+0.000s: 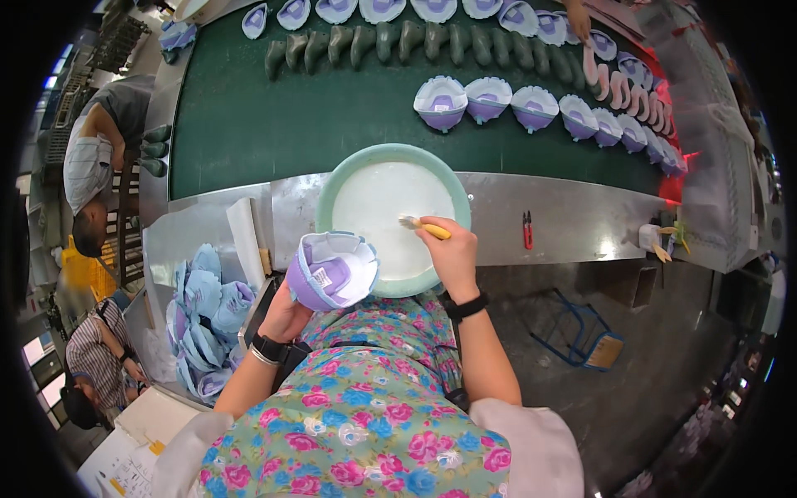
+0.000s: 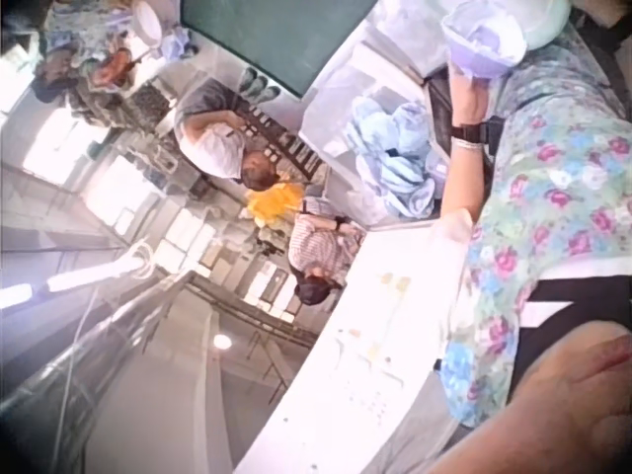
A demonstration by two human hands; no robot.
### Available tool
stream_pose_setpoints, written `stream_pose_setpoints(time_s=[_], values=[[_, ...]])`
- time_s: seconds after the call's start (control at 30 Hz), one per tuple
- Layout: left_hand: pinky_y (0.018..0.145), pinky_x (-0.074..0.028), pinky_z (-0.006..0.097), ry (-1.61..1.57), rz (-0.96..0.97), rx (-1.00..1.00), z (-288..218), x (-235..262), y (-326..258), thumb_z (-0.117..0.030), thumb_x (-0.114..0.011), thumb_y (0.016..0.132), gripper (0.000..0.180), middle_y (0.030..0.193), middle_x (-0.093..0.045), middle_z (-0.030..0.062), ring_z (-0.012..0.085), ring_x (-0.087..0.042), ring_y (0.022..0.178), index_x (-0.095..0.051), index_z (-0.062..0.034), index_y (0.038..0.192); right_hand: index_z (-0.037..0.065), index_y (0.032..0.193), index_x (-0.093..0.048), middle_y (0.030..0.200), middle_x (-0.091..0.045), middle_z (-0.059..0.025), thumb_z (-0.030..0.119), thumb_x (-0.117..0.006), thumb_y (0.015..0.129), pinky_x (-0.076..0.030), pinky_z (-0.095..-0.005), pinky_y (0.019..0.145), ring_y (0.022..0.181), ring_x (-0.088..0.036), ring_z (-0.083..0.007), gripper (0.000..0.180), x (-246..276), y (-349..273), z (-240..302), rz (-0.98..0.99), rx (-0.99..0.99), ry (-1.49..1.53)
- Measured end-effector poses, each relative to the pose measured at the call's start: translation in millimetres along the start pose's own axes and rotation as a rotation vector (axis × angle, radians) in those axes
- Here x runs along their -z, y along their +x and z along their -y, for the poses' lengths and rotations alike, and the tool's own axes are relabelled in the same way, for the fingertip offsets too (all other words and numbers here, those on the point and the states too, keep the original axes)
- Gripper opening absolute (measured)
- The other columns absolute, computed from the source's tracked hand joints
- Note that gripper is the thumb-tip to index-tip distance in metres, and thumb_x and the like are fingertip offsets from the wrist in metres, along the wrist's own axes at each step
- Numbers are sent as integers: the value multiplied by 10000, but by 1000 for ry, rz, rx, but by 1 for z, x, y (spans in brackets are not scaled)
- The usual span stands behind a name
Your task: The person paints the interior of purple slipper uppers with white paint using a brush. They pick up each slipper from a pile, apply the paint, and place the finished item onto a moving conveyor belt. The process is repeated continuously throughout the video.
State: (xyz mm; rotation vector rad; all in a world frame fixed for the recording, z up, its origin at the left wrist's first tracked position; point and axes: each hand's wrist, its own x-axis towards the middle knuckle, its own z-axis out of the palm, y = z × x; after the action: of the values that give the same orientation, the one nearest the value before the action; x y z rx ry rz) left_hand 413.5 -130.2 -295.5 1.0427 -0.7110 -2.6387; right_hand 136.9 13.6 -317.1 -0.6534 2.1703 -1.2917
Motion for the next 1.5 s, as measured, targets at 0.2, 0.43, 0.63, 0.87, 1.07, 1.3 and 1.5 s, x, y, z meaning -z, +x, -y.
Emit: stream_pose_setpoints(time_s=[0.2,0.43,0.63,0.87,1.07,1.3,1.5], values=[[1041,-443,364,107,58,72,-6,-24,24,-84,-656,910,594,1351,-546,30,173,-532,1236,-417,-124,1452,40,1016,-754,958,-732,-63,49,-772,812,-530,-258,730,835,-671,-132,205,36,1,95,367,138,357],[1036,-452,361,168,176,26,-16,-34,34,-38,-669,883,611,1355,-555,40,171,-546,1228,-435,-87,1445,-9,974,-741,865,-734,-62,64,-770,822,-527,-240,687,774,-664,-96,171,55,3,83,141,23,262],[1033,-467,368,170,156,-212,-20,-27,42,-3,-639,895,564,1347,-580,51,181,-572,1210,-475,-102,1426,-10,807,-729,660,-692,-47,174,-796,813,-481,-225,567,593,-608,-59,196,36,-26,100,48,-103,81],[1020,-481,373,216,123,-369,-29,-20,39,30,-595,913,537,1339,-582,72,196,-576,1207,-480,-115,1417,-14,806,-719,689,-711,-67,136,-785,818,-504,-238,588,629,-650,-77,165,35,-47,145,201,-38,192],[929,-515,363,-3,-93,-239,-44,-31,33,-65,-565,942,394,1174,-647,61,179,-618,1087,-527,-68,1334,1,858,-720,743,-712,-79,97,-779,803,-508,-244,619,673,-673,-123,125,20,-19,114,-2,127,35],[745,-537,352,-437,362,329,-30,53,47,-303,-520,954,386,1083,-646,84,164,-610,907,-558,-31,1226,9,934,-730,895,-718,-95,11,-772,775,-532,-282,693,774,-691,-173,164,4,-17,165,186,371,154],[560,-387,299,-375,-16,477,-35,-35,36,-278,-516,947,380,885,-600,99,176,-503,665,-556,-9,1212,11,950,-739,938,-732,-79,6,-760,804,-527,-263,730,833,-679,-131,147,-23,-4,169,431,394,235]])
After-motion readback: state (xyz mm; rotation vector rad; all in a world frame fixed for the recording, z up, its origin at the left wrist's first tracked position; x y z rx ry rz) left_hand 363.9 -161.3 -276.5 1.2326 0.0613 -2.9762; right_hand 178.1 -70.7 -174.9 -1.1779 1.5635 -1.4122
